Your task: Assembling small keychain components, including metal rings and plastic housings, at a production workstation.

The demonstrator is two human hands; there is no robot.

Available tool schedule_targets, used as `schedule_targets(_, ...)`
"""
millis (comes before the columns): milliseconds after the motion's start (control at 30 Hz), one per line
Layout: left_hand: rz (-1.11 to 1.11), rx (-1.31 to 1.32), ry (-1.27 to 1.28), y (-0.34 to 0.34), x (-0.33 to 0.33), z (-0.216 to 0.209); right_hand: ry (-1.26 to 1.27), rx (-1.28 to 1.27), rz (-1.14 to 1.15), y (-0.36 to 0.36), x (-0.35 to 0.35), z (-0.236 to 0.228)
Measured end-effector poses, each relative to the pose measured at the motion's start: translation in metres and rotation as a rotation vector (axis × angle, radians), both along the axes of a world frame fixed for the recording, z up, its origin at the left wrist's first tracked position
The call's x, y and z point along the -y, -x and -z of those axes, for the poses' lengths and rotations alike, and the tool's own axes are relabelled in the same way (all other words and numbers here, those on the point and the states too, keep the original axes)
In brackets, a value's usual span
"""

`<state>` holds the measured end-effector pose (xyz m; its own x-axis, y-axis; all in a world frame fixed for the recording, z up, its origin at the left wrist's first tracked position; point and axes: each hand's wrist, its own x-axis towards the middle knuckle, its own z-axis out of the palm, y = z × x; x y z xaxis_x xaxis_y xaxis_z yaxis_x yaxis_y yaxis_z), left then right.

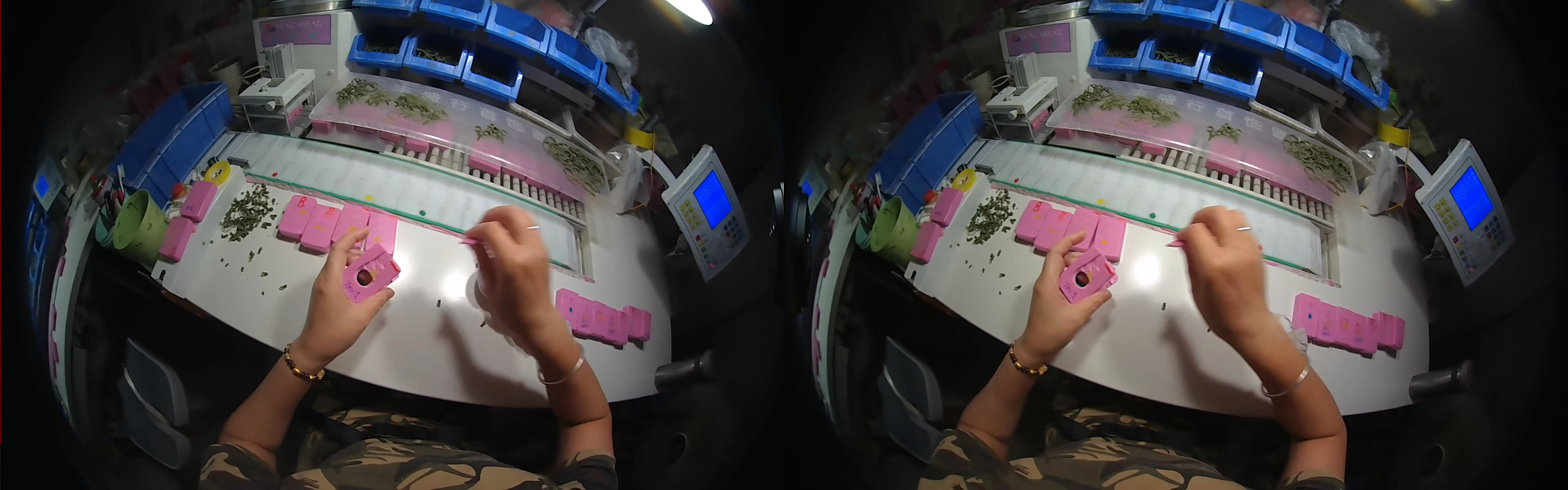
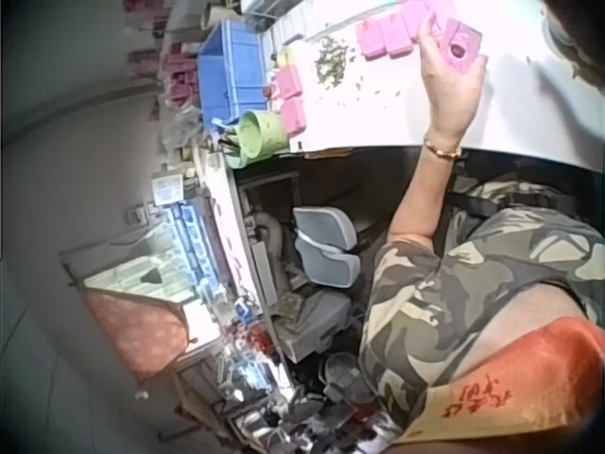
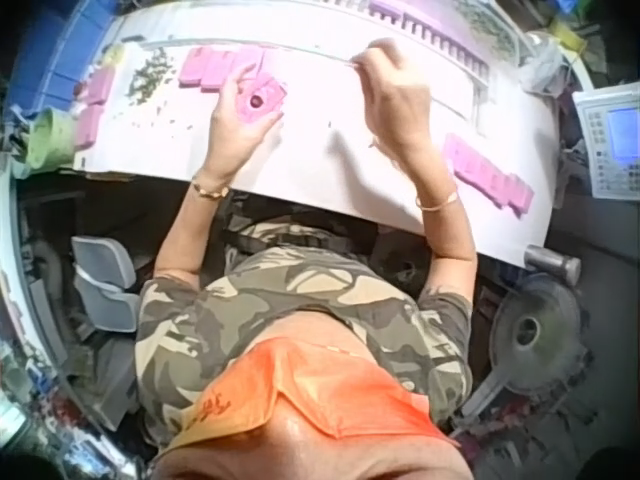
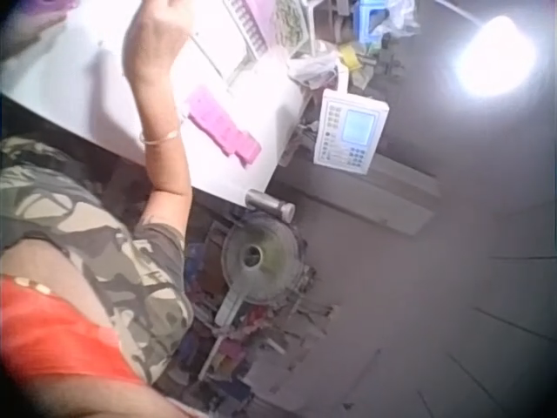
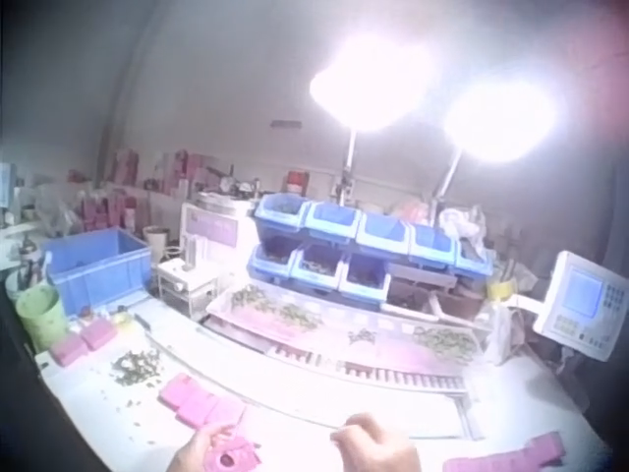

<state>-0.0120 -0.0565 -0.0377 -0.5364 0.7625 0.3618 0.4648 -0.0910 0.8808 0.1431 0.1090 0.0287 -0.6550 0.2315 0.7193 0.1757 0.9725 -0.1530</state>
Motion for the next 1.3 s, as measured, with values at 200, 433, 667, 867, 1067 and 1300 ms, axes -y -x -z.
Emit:
schedule_targets(200, 0.021, -0.258, -0.032, -0.02, -0.021, 0.003, 0.302, 0.421, -0.011, -0.034, -0.021, 0.034)
schedule_targets(433, 0.13, -0.096, -0.045, -0.032, -0.028, 0.006, 1.091, -0.019, -0.124, -0.042, -0.027, 0.023)
schedule_targets(667, 0.177, 0.216, -0.045, -0.038, -0.036, -0.001, 0.534, 0.278, 0.184, -0.055, -0.02, 0.046)
schedule_targets(867, 0.131, -0.104, -0.089, -0.042, -0.042, 0.005, 1.234, -0.128, -0.094, -0.048, 0.002, 0.034)
schedule_targets(1067, 0.109, -0.339, -0.175, -0.047, -0.044, 0.0, 0.746, 0.033, -0.148, -0.025, 0.034, 0.026)
schedule_targets(1300, 0.059, -0.487, -0.232, -0.052, -0.046, 0.002, 0.923, -0.075, -0.085, -0.017, 0.032, 0.046)
